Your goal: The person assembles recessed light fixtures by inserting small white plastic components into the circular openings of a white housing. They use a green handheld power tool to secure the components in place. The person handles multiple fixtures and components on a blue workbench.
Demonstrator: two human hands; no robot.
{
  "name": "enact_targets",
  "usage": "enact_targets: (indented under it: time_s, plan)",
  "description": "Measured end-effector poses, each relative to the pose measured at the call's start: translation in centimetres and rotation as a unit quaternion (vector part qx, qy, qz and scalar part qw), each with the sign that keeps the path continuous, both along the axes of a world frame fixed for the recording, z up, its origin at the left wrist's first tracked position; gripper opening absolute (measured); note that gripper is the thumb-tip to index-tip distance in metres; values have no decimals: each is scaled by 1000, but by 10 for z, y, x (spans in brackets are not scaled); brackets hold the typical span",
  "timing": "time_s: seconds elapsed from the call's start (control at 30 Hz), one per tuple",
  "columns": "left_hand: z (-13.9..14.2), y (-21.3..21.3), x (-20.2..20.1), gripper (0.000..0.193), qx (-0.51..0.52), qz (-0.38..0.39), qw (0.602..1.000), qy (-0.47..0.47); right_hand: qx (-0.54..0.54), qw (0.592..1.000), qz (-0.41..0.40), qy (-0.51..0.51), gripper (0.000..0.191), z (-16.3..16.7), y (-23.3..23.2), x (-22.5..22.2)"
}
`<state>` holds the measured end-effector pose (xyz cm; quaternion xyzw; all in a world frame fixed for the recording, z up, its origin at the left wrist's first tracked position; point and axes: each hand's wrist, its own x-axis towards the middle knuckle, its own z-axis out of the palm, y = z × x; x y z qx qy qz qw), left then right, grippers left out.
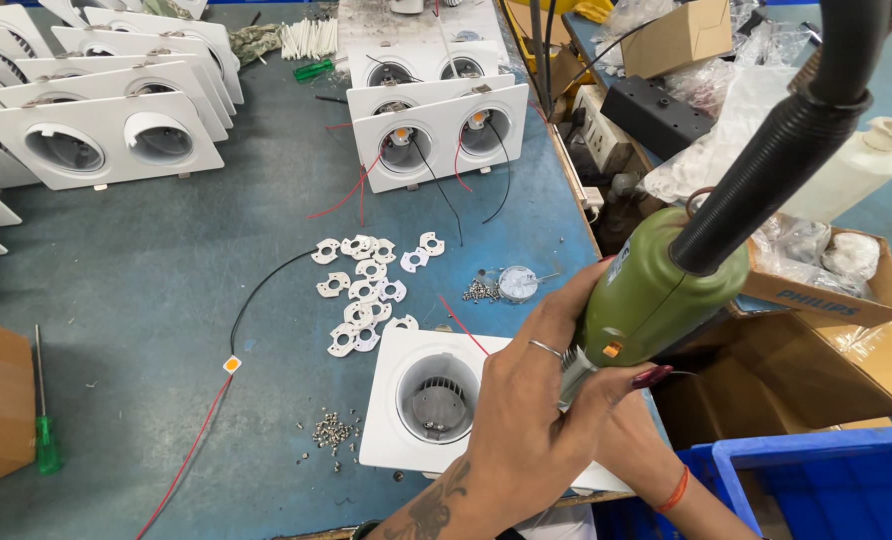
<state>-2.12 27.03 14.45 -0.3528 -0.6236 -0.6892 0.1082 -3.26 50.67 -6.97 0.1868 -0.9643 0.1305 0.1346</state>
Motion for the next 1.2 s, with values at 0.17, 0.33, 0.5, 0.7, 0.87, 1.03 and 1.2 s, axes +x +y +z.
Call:
enact_targets:
  time_s: [0.17,0.33,0.5,0.7,0.87,1.03,1.2]
  plan:
    - [-2,0,0,55,-1,-1,1000,-3,-27,1000,9,-8,42,-9,4,1]
    - [-5,1,-3,56,0,-3,1000,-3,24,999,10,-35,28,-33,14,2]
    - [-6,3,-3,55,8,1,1000,4,-13,999,43,22,23,-47,21,4]
    - [-6,4,-4,56,11,-2,1000,-8,-19,999,26,-36,19,-46,19,2]
    - [-6,4,-4,55,11,10,1000,1,-14,999,21,-38,22,-48,17,2]
    - [-6,5,-4,55,12,10,1000,-9,-31,998,16,-44,22,-35,5,3]
    - [-5,6,-5,59,8,11,1000,-17,41,996,80,-4,15,12,3,-1]
